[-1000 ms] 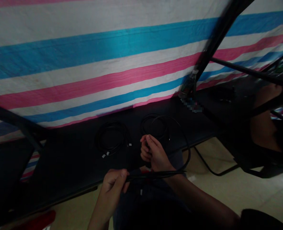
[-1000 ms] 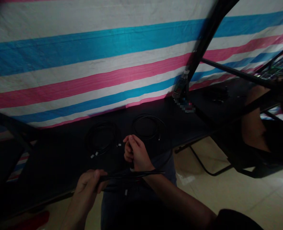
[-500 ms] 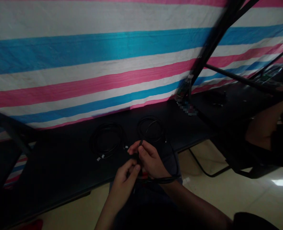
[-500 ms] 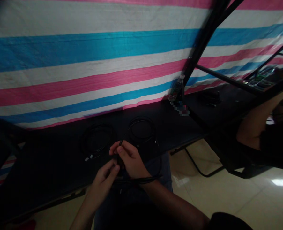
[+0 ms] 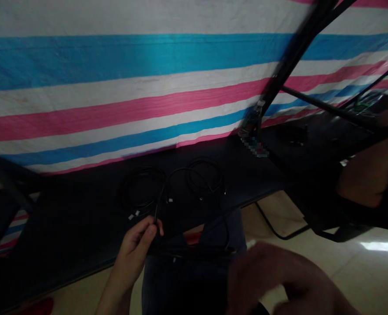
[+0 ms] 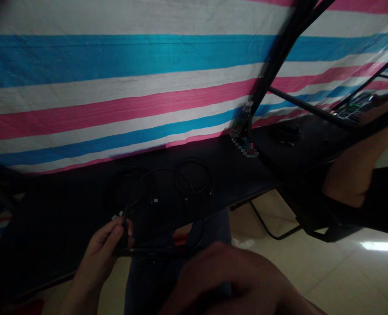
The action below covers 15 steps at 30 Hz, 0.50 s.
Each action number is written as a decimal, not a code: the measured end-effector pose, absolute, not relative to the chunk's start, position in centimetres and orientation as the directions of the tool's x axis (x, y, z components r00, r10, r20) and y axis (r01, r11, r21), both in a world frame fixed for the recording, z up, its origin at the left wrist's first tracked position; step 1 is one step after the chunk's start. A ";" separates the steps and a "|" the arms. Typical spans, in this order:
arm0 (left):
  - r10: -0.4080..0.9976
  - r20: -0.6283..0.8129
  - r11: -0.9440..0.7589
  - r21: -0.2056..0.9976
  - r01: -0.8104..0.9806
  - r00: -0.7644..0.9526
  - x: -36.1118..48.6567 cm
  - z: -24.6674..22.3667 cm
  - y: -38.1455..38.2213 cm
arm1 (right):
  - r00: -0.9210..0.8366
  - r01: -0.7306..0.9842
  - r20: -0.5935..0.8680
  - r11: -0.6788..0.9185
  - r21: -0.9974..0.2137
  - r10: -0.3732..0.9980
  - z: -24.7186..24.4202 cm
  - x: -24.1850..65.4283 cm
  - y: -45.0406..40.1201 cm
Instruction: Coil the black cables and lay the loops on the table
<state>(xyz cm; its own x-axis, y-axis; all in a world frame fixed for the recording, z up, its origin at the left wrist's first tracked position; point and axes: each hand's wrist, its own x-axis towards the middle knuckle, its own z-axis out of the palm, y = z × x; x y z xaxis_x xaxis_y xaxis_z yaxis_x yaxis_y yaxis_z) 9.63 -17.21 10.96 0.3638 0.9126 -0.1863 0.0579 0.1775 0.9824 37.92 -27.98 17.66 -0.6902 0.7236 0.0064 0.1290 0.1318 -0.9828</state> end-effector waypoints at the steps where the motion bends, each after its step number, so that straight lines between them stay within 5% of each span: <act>1: 0.917 -0.201 0.207 0.978 0.020 0.345 9.6 11.1 -17.2 | -0.533 0.204 0.061 0.198 -0.959 0.844 18.4 38.2 -27.1; 3: 0.926 -0.230 0.258 0.964 -0.059 0.299 9.5 11.5 -17.3 | -0.402 0.356 0.121 0.278 -0.892 0.907 18.8 38.1 -25.3; 6: 0.952 -0.213 0.240 0.965 -0.108 0.218 9.1 12.1 -17.2 | -0.428 0.381 0.234 0.409 -0.829 0.873 17.6 37.3 -23.6; 10: 0.976 -0.149 0.146 0.989 0.032 0.162 7.7 12.8 -17.3 | -0.447 0.420 0.320 0.512 -0.749 0.835 16.6 37.8 -22.9; 15: 0.931 -0.014 -0.079 0.968 0.240 0.364 6.9 14.1 -17.8 | -0.471 0.446 0.346 0.557 -0.700 0.812 17.9 39.8 -23.0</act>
<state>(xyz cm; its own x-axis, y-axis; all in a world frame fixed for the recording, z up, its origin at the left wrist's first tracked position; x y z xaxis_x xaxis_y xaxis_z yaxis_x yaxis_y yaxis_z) 6.89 -17.82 14.07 0.3642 0.9312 -0.0142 0.2398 -0.0791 0.9676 39.77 -22.98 17.90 -0.4709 0.8115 0.3460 0.4461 0.5574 -0.7002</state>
